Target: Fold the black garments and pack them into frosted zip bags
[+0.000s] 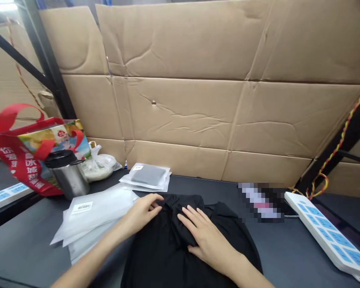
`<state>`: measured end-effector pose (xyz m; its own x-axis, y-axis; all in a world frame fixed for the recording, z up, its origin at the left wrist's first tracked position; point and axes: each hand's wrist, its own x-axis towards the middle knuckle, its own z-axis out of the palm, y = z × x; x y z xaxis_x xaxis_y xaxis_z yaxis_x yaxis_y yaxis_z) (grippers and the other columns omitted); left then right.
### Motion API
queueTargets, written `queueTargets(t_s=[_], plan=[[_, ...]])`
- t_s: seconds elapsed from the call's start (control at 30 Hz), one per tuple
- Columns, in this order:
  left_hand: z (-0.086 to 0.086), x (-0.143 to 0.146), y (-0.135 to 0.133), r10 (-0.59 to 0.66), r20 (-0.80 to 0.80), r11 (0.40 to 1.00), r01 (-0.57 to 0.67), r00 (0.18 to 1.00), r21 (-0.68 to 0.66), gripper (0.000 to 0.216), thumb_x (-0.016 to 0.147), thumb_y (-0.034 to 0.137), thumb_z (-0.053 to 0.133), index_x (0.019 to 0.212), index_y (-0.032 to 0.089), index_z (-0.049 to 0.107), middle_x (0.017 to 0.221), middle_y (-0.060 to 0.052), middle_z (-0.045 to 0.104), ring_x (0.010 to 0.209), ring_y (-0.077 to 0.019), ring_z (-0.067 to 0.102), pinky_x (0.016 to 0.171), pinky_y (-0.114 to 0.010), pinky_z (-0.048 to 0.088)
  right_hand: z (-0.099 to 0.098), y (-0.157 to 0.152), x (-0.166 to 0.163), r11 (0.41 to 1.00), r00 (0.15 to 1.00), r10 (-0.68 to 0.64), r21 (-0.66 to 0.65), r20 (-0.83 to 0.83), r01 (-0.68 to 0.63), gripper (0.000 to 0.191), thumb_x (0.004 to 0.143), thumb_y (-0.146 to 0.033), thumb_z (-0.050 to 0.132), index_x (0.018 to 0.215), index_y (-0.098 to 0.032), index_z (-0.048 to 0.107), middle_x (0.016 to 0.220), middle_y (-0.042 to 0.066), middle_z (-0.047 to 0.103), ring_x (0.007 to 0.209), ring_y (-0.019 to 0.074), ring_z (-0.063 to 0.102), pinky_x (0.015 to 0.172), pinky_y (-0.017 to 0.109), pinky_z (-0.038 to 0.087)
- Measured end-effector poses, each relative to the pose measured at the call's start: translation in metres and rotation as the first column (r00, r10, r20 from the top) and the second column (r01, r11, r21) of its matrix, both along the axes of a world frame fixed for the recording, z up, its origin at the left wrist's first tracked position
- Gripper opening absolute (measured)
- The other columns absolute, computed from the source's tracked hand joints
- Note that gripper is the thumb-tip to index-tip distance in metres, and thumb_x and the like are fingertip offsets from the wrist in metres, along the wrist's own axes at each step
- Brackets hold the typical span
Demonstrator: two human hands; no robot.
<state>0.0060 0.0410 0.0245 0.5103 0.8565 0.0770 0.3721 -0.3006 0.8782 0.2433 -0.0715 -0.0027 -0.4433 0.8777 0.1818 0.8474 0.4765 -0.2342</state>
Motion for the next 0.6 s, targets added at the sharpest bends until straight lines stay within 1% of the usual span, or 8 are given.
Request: queueTargets(t_s=[0.03,0.07,0.1,0.17,0.3,0.47,0.53,0.6], plan=[[0.005,-0.019,0.002,0.018,-0.102,0.982,0.001,0.995,0.186,0.024,0.076,0.033,0.061,0.097,0.022,0.064,0.102,-0.007,0.065,0.099,-0.0261,0.058,0.091,-0.038,0.043,-0.001,-0.001,0.0,1.0,1.0,0.004,0.009,-0.004,-0.004,0.083,0.073,-0.012,0.063,0.147,-0.022,0.028,0.154,0.006,0.026,0.143,0.0235,0.015,0.117,0.046,0.018],[0.01,-0.041,0.005,0.082,-0.212,0.926,0.005,0.974,0.379,0.019,0.077,0.034,0.06,0.091,0.022,0.065,0.104,-0.007,0.065,0.103,-0.0278,0.056,0.094,-0.039,0.041,-0.001,-0.001,0.0,1.0,1.0,0.008,0.017,-0.01,-0.008,0.082,0.073,-0.012,0.063,0.147,-0.022,0.028,0.154,0.006,0.026,0.143,0.0238,0.016,0.117,0.046,0.019],[0.013,-0.064,0.007,0.136,-0.312,0.874,0.035,0.94,0.485,0.017,0.077,0.035,0.06,0.087,0.023,0.065,0.099,-0.007,0.066,0.101,-0.0287,0.057,0.093,-0.039,0.04,0.0,-0.002,0.0,1.0,1.0,0.012,0.022,-0.017,-0.012,0.082,0.073,-0.013,0.063,0.147,-0.022,0.028,0.154,0.007,0.027,0.143,0.0241,0.016,0.117,0.047,0.019],[0.013,-0.106,0.01,0.188,-0.458,0.837,0.102,0.869,0.537,0.016,0.074,0.038,0.063,0.081,0.023,0.065,0.091,-0.006,0.068,0.091,-0.0277,0.061,0.085,-0.035,0.044,0.002,-0.002,0.002,1.0,0.999,0.019,0.023,-0.027,-0.018,0.081,0.073,-0.014,0.064,0.147,-0.022,0.029,0.153,0.007,0.028,0.143,0.0244,0.018,0.116,0.046,0.021],[0.003,-0.158,0.009,0.27,-0.542,0.873,0.035,0.796,0.487,0.017,0.076,0.039,0.057,0.076,0.023,0.063,0.079,-0.004,0.07,0.077,-0.0242,0.065,0.073,-0.029,0.046,0.005,-0.001,0.001,1.0,1.0,0.01,0.008,-0.013,-0.01,0.083,0.072,-0.013,0.066,0.146,-0.018,0.029,0.151,0.009,0.032,0.141,0.0257,0.023,0.116,0.046,0.023],[0.013,-0.15,0.0,0.303,-0.574,0.881,0.007,0.761,0.473,0.027,0.084,0.038,0.042,0.071,0.021,0.058,0.069,0.0,0.065,0.067,-0.02,0.062,0.065,-0.025,0.042,0.0,0.001,-0.003,1.0,0.997,-0.015,0.019,-0.07,0.017,0.08,0.068,0.001,0.058,0.143,-0.018,0.037,0.148,0.01,0.037,0.138,0.0257,0.03,0.115,0.048,0.025],[0.027,-0.127,-0.009,0.338,-0.532,0.852,-0.013,0.777,0.523,0.026,0.086,0.039,0.042,0.075,0.021,0.057,0.074,-0.002,0.065,0.069,-0.0211,0.062,0.066,-0.026,0.042,0.001,0.003,-0.002,0.999,0.972,-0.041,-0.007,-0.233,0.041,0.072,0.07,0.0,0.055,0.139,-0.02,0.043,0.145,0.008,0.043,0.135,0.0241,0.036,0.114,0.047,0.026],[0.04,-0.094,-0.022,0.317,-0.488,0.836,0.003,0.813,0.548,0.023,0.089,0.037,0.041,0.082,0.021,0.056,0.082,-0.003,0.065,0.073,-0.0216,0.062,0.068,-0.027,0.042,0.004,0.006,0.002,0.99,0.85,-0.143,-0.069,-0.507,0.126,0.053,0.08,-0.011,0.052,0.132,-0.021,0.051,0.137,0.007,0.053,0.129,0.0232,0.046,0.111,0.046,0.032]])
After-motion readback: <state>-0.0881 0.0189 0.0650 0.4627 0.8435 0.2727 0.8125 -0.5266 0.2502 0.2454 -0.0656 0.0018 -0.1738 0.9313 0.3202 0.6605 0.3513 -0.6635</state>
